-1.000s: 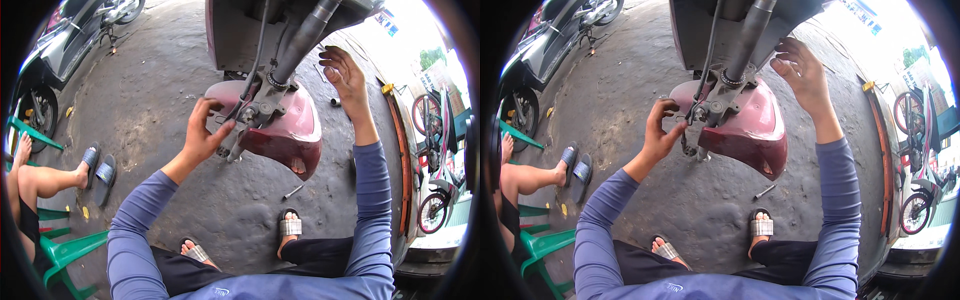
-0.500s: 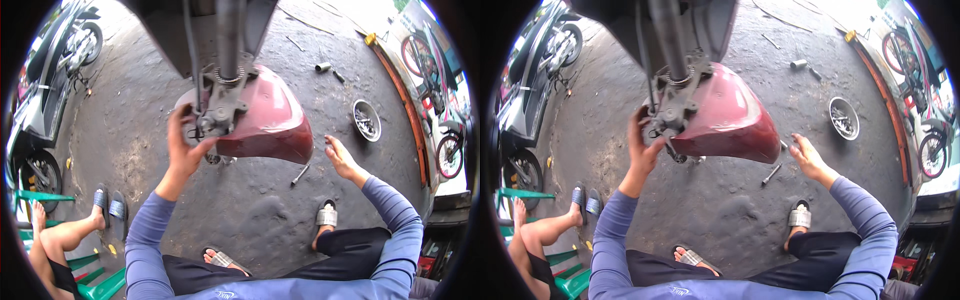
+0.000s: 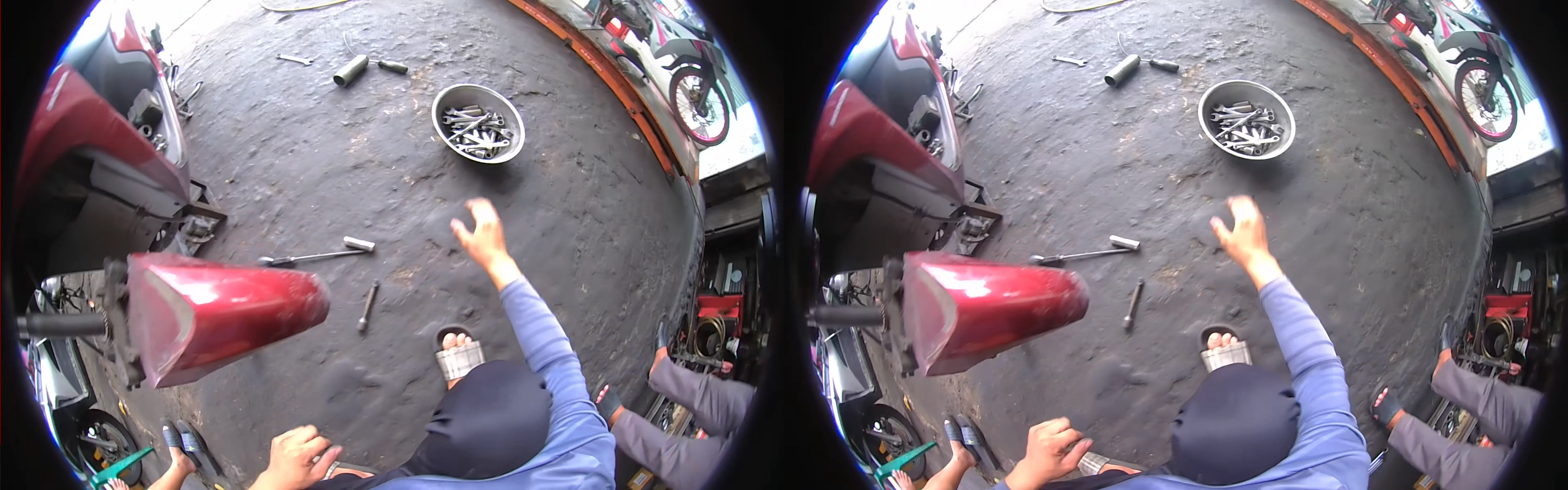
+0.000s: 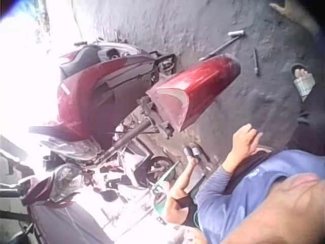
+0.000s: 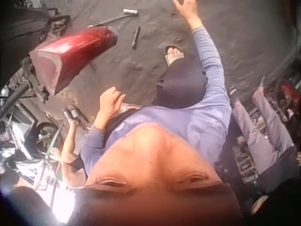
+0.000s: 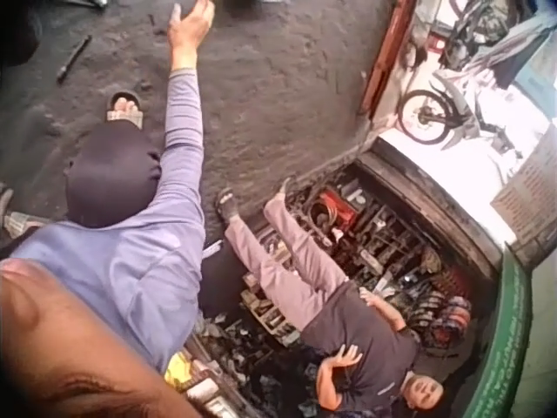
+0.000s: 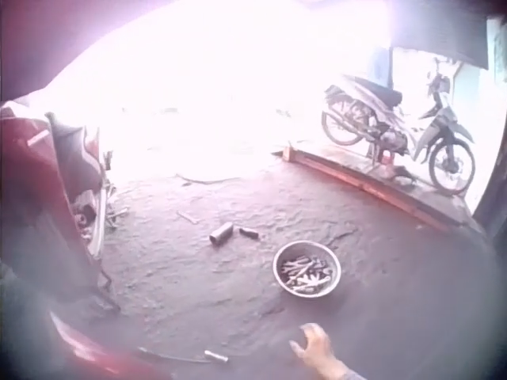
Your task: Disassemble the front fork and fender of a motorcycle.
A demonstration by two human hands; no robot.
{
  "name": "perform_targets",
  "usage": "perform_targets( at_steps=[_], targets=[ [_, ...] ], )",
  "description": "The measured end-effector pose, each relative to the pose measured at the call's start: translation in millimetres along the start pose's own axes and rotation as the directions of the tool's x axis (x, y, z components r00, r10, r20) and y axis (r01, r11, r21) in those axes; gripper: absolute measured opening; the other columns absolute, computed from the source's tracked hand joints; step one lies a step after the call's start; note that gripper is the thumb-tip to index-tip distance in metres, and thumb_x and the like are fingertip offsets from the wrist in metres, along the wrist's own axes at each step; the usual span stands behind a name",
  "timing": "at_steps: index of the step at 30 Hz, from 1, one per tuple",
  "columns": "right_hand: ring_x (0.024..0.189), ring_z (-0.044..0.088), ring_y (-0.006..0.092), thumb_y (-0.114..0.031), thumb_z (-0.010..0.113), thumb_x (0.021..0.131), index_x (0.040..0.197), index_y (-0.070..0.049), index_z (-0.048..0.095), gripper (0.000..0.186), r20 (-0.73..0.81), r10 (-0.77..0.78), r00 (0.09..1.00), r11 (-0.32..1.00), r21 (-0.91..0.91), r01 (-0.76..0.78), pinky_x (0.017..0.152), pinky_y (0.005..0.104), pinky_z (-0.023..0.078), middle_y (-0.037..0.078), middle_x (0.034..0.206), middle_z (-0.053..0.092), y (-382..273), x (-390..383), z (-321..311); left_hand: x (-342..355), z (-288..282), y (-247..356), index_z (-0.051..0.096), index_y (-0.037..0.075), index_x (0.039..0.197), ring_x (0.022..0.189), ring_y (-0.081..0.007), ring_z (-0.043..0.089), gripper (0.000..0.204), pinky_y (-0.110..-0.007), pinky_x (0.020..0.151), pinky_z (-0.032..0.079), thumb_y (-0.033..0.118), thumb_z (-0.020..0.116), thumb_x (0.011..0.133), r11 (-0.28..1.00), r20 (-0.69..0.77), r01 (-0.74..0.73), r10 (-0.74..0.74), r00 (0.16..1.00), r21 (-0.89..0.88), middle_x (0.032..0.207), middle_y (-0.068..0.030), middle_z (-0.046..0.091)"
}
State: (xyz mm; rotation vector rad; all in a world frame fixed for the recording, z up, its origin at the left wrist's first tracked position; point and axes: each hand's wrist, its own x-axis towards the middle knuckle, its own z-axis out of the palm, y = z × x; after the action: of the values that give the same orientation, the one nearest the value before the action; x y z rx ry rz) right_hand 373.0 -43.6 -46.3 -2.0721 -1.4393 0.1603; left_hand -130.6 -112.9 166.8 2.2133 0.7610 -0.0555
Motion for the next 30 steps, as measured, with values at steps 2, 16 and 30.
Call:
perform_targets(
  at_steps=[2, 16, 30],
  targets=[
    [0.119, 0.06, 0.0324, -0.031, 0.08, 0.083, 0.123, 0.0, 0.066, 0.052, -0.194, -0.174, 0.965, 0.933, -0.347, 0.098, 0.102, 0.0492, 0.047, 0.016, 0.129, 0.063, 52, 64, 14, 36, 36, 6, 0.069, 0.006, 0.096, 0.085, -0.0298, 0.066, 0.02, -0.038, 0.07, 0.053, 0.021, 0.077, 0.084, 0.987, -0.047, 0.143, -0.14, 0.989, 0.072, 0.09, -0.0085, 0.063],
    [0.094, 0.059, 0.0336, -0.006, 0.067, 0.084, 0.098, -0.004, 0.07, 0.014, 0.025, -0.125, 0.992, 0.974, -0.187, 0.127, 0.086, 0.0459, 0.046, 0.012, 0.094, 0.061, 60, 32, 43, 401, 129, -161, 0.067, -0.002, 0.098, 0.085, -0.0419, 0.07, 0.048, -0.048, 0.078, 0.054, 0.044, 0.077, 0.088, 0.552, -0.463, 0.711, -0.815, 0.35, -0.435, 0.09, -0.0219, 0.073],
    [0.122, 0.057, 0.0374, -0.022, 0.077, 0.084, 0.116, -0.001, 0.067, 0.039, 0.162, -0.123, 0.979, 0.992, 0.054, 0.115, 0.108, 0.0498, 0.043, 0.017, 0.125, 0.063, -36, -3, 17, 157, 23, 39, 0.053, 0.008, 0.081, 0.047, -0.0076, 0.047, 0.028, -0.027, 0.046, 0.038, 0.019, 0.069, 0.101, 0.202, -0.039, 0.057, -0.44, 0.897, -0.978, 0.058, 0.0019, 0.05]
  ],
)
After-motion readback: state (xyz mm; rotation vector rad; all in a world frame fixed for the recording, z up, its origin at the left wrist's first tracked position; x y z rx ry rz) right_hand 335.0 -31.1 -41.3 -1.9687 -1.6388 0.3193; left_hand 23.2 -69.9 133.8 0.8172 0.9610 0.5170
